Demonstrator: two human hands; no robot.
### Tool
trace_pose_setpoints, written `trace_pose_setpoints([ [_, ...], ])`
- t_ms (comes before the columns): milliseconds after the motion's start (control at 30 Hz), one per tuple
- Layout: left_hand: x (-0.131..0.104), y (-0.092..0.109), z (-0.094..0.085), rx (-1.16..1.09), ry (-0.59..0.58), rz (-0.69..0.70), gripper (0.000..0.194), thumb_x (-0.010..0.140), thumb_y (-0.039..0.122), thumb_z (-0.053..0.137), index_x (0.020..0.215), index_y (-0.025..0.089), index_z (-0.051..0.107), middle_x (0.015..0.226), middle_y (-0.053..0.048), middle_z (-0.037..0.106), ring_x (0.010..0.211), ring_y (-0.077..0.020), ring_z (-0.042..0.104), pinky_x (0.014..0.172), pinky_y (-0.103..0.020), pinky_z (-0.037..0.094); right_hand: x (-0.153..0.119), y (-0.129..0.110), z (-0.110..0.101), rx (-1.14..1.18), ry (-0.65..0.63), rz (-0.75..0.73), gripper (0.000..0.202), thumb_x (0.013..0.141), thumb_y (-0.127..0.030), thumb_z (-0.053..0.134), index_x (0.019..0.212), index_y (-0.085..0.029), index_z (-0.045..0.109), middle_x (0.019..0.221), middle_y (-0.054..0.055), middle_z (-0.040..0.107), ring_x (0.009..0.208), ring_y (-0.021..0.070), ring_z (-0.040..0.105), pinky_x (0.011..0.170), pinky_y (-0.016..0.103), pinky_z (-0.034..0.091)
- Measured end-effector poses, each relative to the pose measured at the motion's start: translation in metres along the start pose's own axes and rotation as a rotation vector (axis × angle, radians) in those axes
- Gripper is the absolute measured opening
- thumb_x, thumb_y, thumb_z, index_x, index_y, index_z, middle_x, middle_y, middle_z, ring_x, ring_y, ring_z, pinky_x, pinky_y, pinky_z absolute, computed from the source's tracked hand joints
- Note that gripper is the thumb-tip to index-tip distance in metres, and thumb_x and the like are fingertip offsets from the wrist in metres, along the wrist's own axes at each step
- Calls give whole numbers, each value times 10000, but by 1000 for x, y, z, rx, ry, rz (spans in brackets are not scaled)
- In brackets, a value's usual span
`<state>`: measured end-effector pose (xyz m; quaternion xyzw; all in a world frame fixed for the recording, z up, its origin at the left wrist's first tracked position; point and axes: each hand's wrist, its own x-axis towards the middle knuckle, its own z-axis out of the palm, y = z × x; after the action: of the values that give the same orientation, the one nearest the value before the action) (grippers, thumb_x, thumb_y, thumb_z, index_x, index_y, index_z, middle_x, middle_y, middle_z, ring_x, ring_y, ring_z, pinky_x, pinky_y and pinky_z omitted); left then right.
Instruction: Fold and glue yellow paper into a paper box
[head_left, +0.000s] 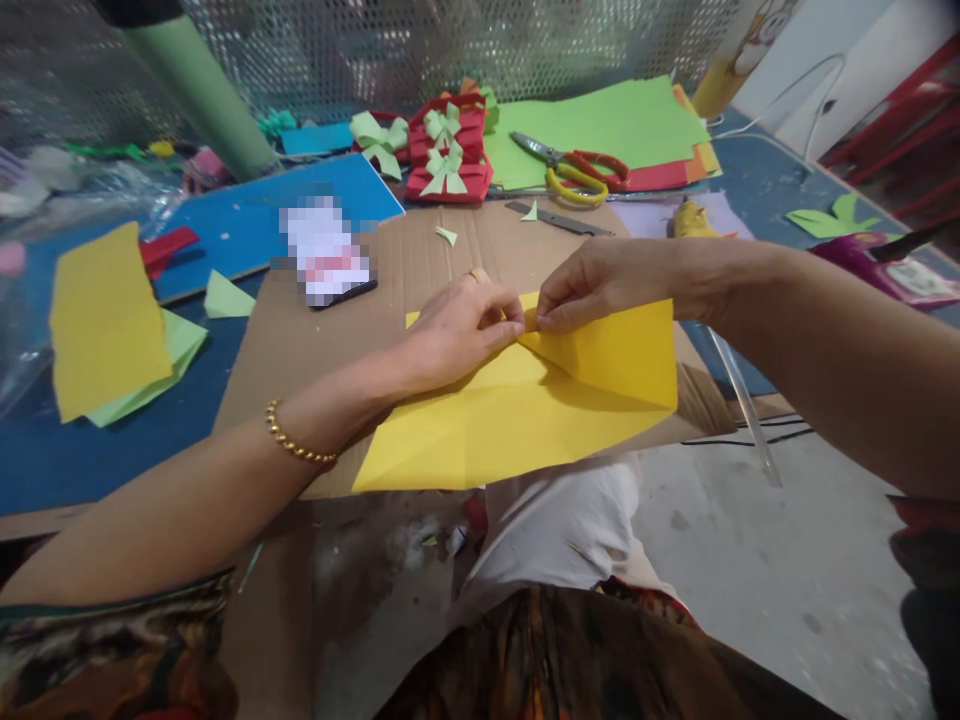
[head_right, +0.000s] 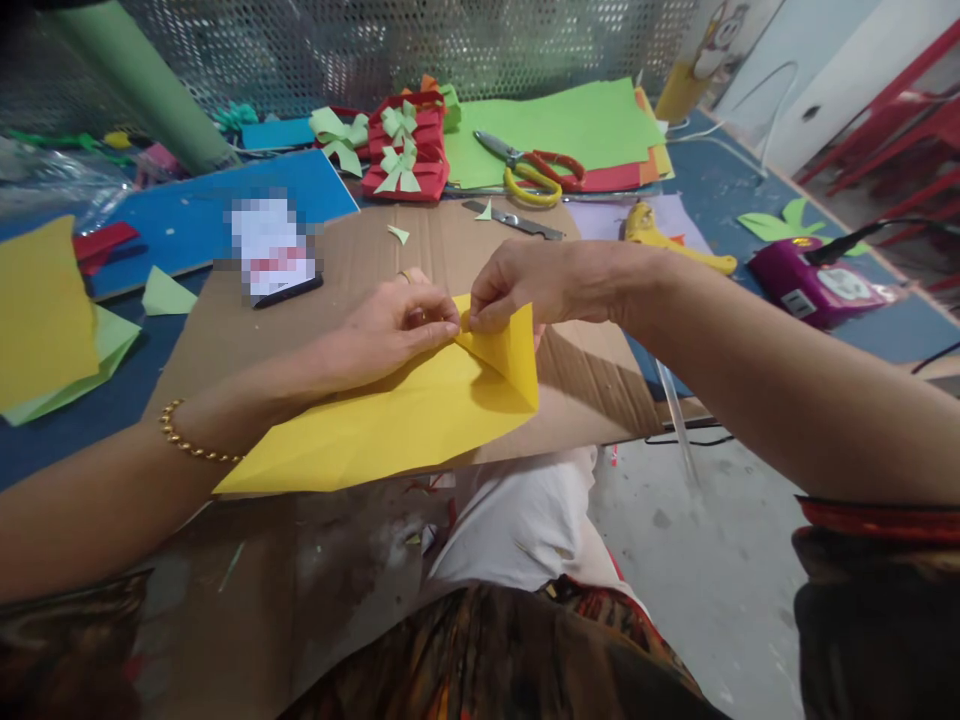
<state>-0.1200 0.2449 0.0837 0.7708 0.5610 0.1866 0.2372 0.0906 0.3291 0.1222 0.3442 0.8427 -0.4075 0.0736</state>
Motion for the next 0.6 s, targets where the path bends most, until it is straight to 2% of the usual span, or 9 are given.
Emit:
trace_pose_setpoints([
  [100,0,-1,2,-8,7,19,121,968,230,636,952,198,752,981,-36,617,888,-182,593,817,-336,468,-3,-3,1,30,0,10,369,870,-598,784,783,-241,764,696,19,695,667,192,669,577,285,519],
  [300,0,-5,9,-29,41,31,65,937,192,658,924,193,722,1009,-40,625,925,-193,596,820,-344,467,-22,-6,8,109,14,-18,522,958,-728,679,829,-229,769,767,81,788,670,206,745,556,287,584],
  [400,1,-7,8,-9,46,54,89,958,212,634,913,191,708,991,-41,624,935,-202,595,843,-356,478,-26,-5,11,92,37,-3,531,963,-727,678,819,-222,757,767,93,795,682,216,763,535,284,589],
  [500,0,-9,-1,11,-31,106,125,951,183,581,942,194,705,1004,-44,622,949,-205,602,888,-364,501,-26,-2,12,107,40,16,482,974,-664,696,824,-212,765,759,93,794,680,216,764,540,291,601],
  [600,-1,-9,-15,32,-153,142,233,894,169,596,1077,226,729,1082,-38,620,990,-206,611,942,-360,522,-24,1,11,132,39,5,438,963,-625,724,816,-216,778,735,81,782,664,207,749,553,301,606],
])
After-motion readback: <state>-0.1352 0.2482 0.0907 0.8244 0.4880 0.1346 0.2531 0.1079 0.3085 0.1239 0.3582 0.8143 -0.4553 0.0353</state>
